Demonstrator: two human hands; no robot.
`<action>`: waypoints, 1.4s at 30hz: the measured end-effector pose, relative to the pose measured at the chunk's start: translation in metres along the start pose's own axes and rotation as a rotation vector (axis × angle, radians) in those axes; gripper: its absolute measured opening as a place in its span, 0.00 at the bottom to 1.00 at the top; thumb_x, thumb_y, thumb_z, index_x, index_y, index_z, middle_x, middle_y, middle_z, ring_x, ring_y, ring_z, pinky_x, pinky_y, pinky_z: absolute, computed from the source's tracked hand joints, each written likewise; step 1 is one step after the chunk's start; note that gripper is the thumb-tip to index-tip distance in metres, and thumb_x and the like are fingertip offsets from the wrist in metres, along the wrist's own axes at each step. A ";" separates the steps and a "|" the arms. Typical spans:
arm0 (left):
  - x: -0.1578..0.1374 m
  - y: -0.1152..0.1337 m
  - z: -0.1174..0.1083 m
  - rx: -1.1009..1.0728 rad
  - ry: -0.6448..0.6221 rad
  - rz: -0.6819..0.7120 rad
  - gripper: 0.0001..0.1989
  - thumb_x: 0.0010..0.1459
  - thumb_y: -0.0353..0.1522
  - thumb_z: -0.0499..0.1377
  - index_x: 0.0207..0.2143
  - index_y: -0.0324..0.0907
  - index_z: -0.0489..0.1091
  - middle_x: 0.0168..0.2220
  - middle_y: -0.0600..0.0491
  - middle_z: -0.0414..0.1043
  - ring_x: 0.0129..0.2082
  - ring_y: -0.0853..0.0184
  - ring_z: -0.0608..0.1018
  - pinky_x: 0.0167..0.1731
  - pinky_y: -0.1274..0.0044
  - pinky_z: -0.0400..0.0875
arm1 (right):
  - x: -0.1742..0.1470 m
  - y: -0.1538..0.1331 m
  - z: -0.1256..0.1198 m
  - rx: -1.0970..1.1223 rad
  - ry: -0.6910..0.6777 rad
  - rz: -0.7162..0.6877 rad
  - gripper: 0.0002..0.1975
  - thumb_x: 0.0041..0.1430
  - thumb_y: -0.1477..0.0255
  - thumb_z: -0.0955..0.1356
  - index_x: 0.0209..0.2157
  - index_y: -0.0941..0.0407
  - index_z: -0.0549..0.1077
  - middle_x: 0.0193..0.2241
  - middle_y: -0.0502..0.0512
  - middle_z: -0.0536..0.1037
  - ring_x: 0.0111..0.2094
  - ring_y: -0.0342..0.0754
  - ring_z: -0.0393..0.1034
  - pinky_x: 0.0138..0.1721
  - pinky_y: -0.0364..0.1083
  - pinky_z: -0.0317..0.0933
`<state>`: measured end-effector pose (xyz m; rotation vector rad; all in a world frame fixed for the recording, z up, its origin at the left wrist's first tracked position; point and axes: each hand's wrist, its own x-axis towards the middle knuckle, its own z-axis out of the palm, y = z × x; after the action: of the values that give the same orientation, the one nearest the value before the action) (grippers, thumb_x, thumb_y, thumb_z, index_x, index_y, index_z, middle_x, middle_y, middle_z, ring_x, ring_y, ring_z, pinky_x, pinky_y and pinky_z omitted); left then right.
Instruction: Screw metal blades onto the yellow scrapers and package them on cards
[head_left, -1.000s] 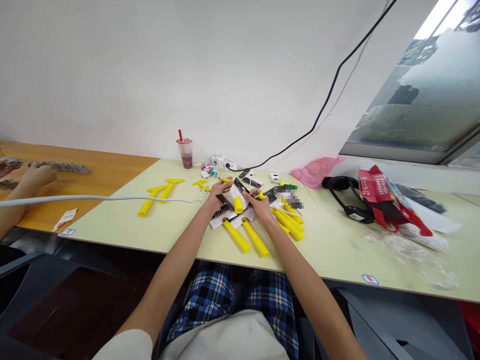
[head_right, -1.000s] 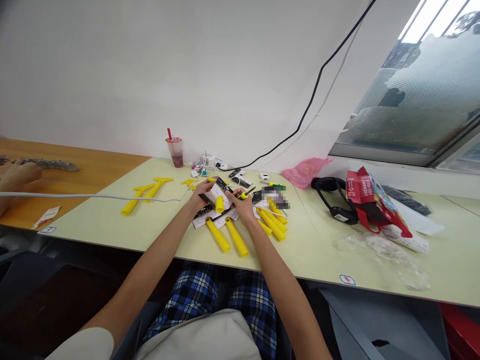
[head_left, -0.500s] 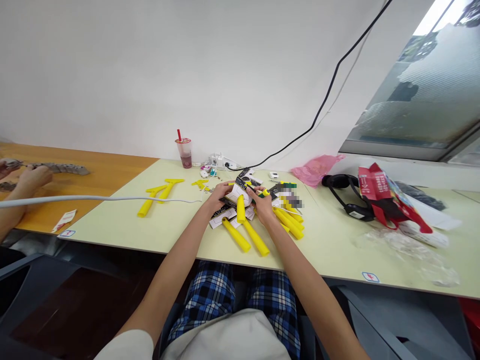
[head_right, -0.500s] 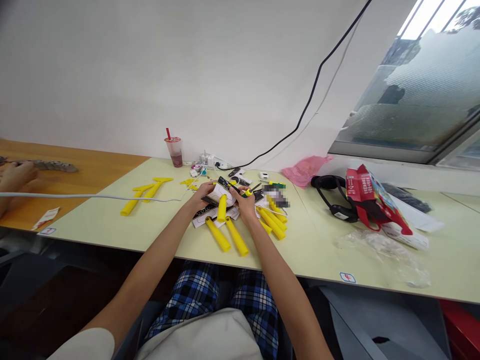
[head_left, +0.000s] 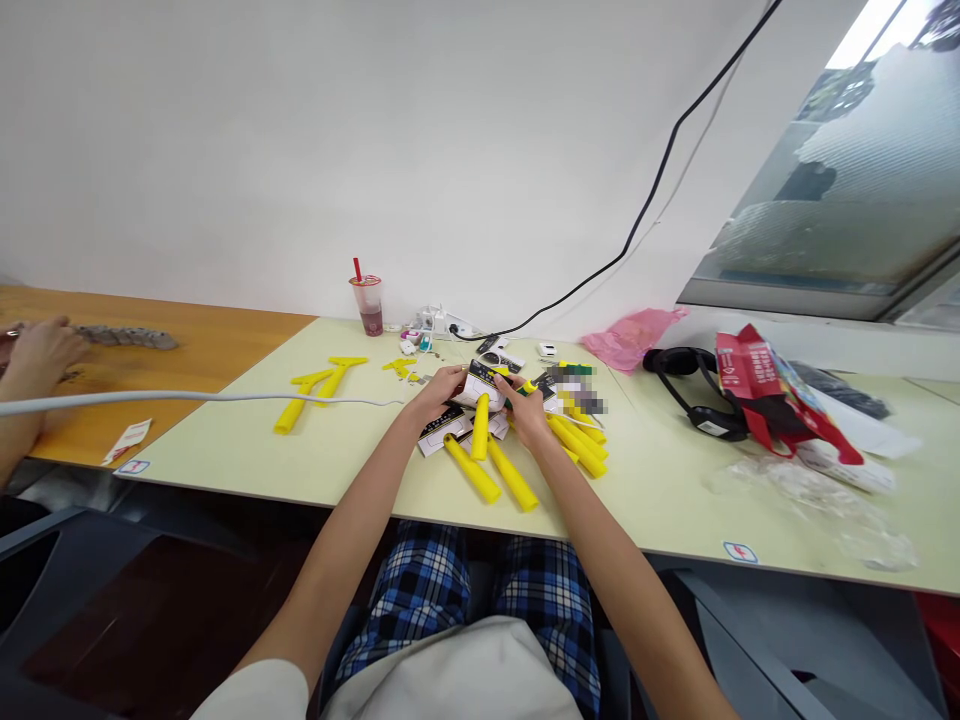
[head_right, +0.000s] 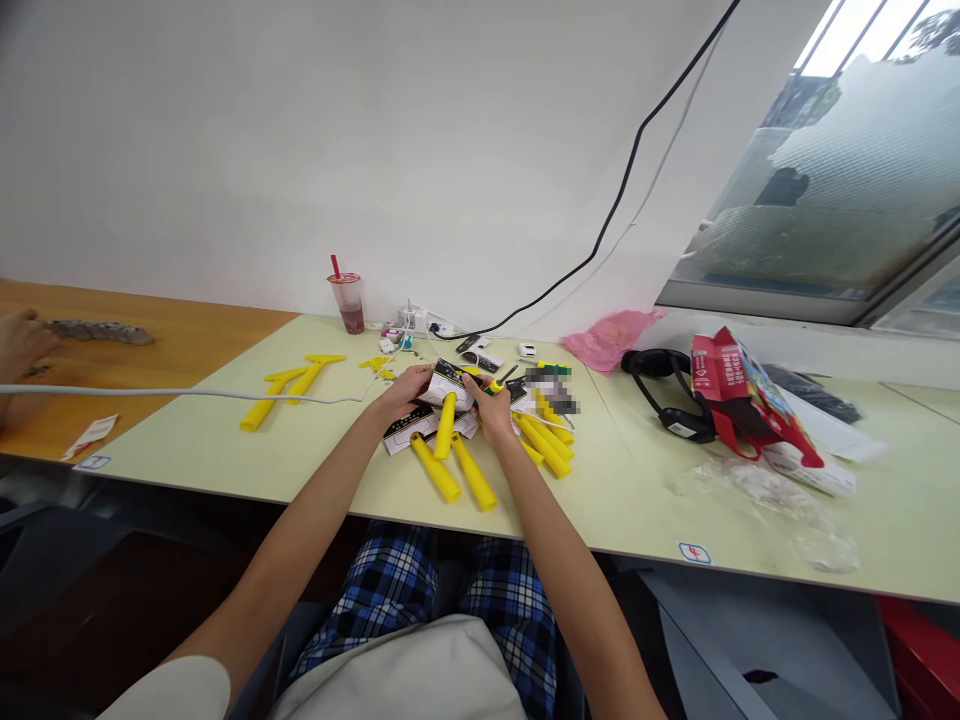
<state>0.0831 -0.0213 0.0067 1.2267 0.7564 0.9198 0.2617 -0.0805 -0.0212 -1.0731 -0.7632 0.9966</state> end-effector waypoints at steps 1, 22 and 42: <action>-0.001 0.001 0.001 0.015 0.014 -0.008 0.15 0.56 0.43 0.72 0.36 0.41 0.80 0.28 0.52 0.79 0.28 0.66 0.76 0.30 0.76 0.66 | 0.000 -0.001 0.000 0.000 -0.003 0.000 0.29 0.39 0.52 0.85 0.39 0.54 0.84 0.36 0.52 0.82 0.35 0.47 0.72 0.26 0.42 0.64; 0.003 -0.003 0.001 0.070 -0.053 0.019 0.25 0.56 0.54 0.70 0.40 0.40 0.81 0.36 0.47 0.84 0.35 0.61 0.81 0.36 0.75 0.72 | -0.002 -0.013 -0.005 -0.077 -0.010 -0.054 0.28 0.40 0.52 0.85 0.40 0.53 0.84 0.33 0.51 0.79 0.33 0.47 0.70 0.27 0.44 0.62; 0.002 -0.003 0.004 0.025 -0.028 0.077 0.28 0.61 0.56 0.67 0.44 0.40 0.83 0.43 0.42 0.85 0.50 0.55 0.83 0.51 0.69 0.78 | 0.002 -0.021 -0.008 0.166 0.012 0.017 0.29 0.35 0.60 0.87 0.38 0.53 0.78 0.32 0.49 0.83 0.31 0.47 0.76 0.24 0.43 0.68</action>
<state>0.0879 -0.0210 0.0040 1.2951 0.7044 0.9562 0.2754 -0.0843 -0.0035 -0.9421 -0.6510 1.0484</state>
